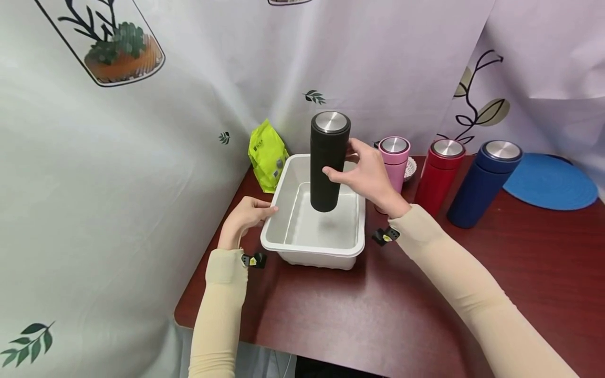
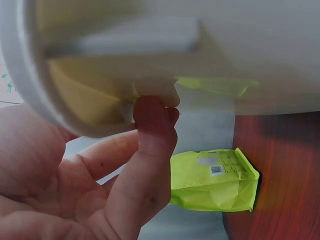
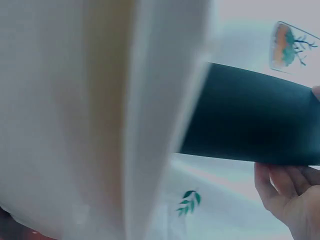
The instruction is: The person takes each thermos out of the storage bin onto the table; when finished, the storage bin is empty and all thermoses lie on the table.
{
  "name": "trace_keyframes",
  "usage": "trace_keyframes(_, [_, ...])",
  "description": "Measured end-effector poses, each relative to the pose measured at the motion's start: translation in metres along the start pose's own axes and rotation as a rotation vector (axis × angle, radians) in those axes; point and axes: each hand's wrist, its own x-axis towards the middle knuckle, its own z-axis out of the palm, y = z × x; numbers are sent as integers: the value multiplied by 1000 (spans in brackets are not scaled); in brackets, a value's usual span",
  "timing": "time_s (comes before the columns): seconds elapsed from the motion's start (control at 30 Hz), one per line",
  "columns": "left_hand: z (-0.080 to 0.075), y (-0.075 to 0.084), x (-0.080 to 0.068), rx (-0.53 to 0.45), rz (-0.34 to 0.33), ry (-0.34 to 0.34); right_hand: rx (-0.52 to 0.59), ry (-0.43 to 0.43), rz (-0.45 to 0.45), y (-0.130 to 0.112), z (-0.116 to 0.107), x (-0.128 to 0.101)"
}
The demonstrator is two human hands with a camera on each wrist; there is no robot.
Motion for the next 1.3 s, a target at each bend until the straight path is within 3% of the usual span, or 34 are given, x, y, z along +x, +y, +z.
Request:
trace_keyframes(0.23, [0,1,1,-9,-4,-4,51,14,25,-9,-14,-7])
trace_keyframes(0.57, [1,-1,2,-19,3,-12,78,58,-58,-15,-30,-17])
trace_keyframes(0.97, [2,-1,2,-18,1,-9,74,128,-64,-24,-49,-24])
trace_keyframes(1.3, [1,-1,2,-30,12,-27,160,185,-105,-26,-63,-31])
